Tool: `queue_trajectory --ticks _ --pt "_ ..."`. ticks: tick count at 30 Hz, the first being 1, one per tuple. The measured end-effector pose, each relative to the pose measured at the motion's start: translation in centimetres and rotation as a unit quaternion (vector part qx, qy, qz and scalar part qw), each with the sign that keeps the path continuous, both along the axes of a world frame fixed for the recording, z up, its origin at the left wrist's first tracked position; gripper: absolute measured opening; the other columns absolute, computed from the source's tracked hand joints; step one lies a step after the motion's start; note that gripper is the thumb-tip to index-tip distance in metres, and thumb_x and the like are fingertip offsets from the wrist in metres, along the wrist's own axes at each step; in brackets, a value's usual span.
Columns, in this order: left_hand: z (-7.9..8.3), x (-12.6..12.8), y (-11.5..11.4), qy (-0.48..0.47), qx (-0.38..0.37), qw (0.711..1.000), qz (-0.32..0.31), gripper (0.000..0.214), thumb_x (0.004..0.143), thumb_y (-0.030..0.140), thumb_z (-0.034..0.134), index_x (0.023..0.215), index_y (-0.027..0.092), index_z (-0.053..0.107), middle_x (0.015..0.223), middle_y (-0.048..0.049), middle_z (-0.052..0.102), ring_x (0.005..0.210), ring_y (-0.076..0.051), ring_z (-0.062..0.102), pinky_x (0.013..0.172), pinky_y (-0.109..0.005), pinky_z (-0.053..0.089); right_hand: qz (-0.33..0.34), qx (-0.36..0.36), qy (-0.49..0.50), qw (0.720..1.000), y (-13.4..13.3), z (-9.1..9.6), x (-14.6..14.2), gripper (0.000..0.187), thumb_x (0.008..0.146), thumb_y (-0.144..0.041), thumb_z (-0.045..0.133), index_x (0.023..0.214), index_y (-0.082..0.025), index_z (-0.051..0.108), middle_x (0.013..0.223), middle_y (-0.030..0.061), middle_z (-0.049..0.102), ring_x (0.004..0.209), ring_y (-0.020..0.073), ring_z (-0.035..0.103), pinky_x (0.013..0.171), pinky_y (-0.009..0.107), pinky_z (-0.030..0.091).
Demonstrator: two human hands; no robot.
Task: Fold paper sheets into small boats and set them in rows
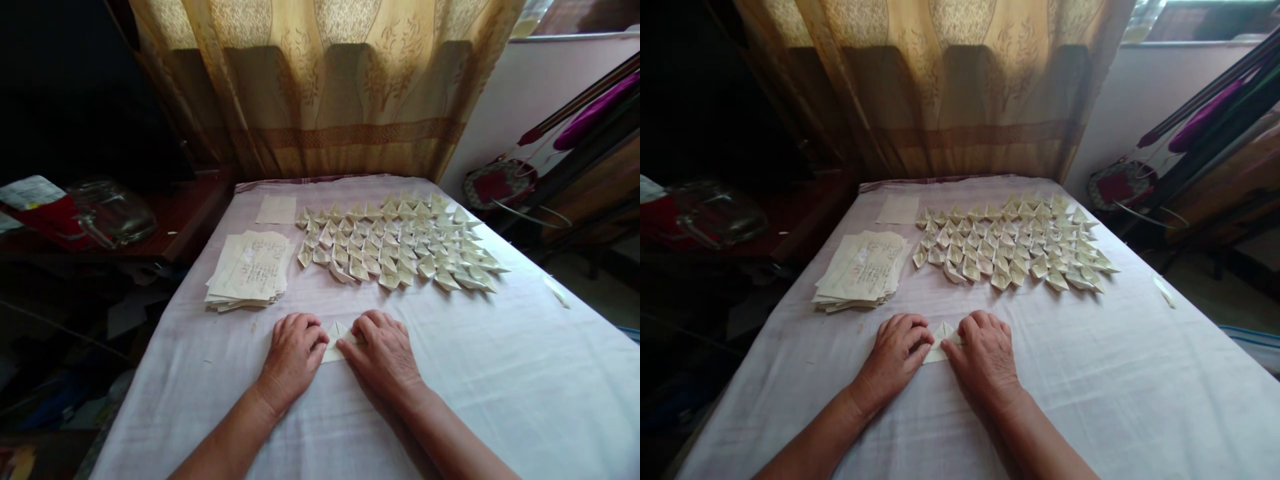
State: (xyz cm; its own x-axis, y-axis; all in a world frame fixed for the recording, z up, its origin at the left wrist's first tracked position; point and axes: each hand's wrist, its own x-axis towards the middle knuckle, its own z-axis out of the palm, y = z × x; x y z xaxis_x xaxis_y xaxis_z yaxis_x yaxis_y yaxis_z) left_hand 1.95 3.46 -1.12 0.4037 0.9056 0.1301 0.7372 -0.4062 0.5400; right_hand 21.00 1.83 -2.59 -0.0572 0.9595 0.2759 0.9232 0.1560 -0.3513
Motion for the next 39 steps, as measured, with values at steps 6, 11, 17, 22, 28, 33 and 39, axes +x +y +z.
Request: queue_trajectory --ticks 6,11,17,22,28,33,39 --pt "-0.1 -0.2 0.1 -0.002 -0.006 1.000 -0.006 0.012 0.083 0.012 0.068 0.087 0.024 0.070 0.106 -0.0025 0.066 0.106 -0.023 0.057 0.094 -0.041 0.039 -0.024 -0.001 0.054 0.998 -0.1 -1.0 2.7 0.012 0.083 -0.032 0.064 0.075 -0.024 0.064 0.097 0.0032 0.066 0.092 0.0235 0.059 0.079 0.036 0.034" --pt "-0.2 -0.3 0.3 0.004 0.000 1.000 -0.010 0.012 0.083 0.012 0.067 0.087 0.024 0.071 0.106 -0.0023 0.067 0.107 -0.023 0.058 0.093 -0.041 0.039 -0.004 0.002 0.101 0.995 0.2 -1.0 3.1 0.011 0.084 -0.025 0.059 0.074 -0.023 0.065 0.094 0.0033 0.067 0.089 0.0212 0.061 0.080 0.035 0.038" --pt "0.0 -0.1 0.4 0.016 -0.001 1.000 -0.005 0.013 0.082 0.013 0.067 0.085 0.025 0.071 0.105 -0.0021 0.067 0.106 -0.023 0.058 0.093 -0.040 0.038 0.005 0.032 0.104 0.994 -0.1 -1.0 2.7 0.017 0.090 -0.024 0.051 0.087 -0.023 0.068 0.101 0.0054 0.068 0.097 0.0220 0.061 0.087 0.037 0.038" --pt "0.6 0.4 0.5 0.036 -0.005 0.999 0.003 0.004 0.082 0.019 0.069 0.082 0.023 0.069 0.103 -0.0021 0.067 0.105 -0.023 0.057 0.095 -0.040 0.037 0.028 0.002 0.067 0.997 -0.6 -0.6 2.0 0.011 0.083 -0.031 0.064 0.092 -0.024 0.067 0.113 0.0074 0.066 0.107 0.0263 0.059 0.092 0.042 0.037" --pt "1.6 1.0 1.2 0.092 -0.010 0.995 -0.038 0.022 0.084 0.019 0.065 0.106 0.025 0.065 0.114 -0.0037 0.066 0.113 -0.024 0.054 0.100 -0.043 0.035 0.022 -0.022 0.071 0.997 -0.6 -0.6 1.4 0.010 0.079 -0.028 0.066 0.088 -0.023 0.066 0.118 0.0079 0.065 0.112 0.0270 0.058 0.093 0.043 0.038" --pt "3.1 2.4 2.5 0.137 -0.029 0.978 -0.153 0.045 0.080 0.008 0.057 0.122 0.025 0.059 0.127 -0.0051 0.063 0.122 -0.025 0.051 0.103 -0.043 0.034 0.022 -0.001 0.068 0.997 -0.5 -1.2 1.5 0.017 0.078 -0.030 0.064 0.093 -0.024 0.067 0.119 0.0087 0.065 0.111 0.0281 0.059 0.091 0.044 0.040" --pt "4.5 4.1 4.2 0.215 -0.029 0.960 -0.177 0.016 0.079 0.020 0.064 0.094 0.020 0.067 0.100 -0.0083 0.067 0.105 -0.028 0.057 0.095 -0.043 0.036 0.027 0.020 0.068 0.997 -0.4 -1.5 1.7 0.016 0.079 -0.032 0.063 0.092 -0.025 0.068 0.118 0.0077 0.066 0.109 0.0283 0.060 0.090 0.045 0.042"
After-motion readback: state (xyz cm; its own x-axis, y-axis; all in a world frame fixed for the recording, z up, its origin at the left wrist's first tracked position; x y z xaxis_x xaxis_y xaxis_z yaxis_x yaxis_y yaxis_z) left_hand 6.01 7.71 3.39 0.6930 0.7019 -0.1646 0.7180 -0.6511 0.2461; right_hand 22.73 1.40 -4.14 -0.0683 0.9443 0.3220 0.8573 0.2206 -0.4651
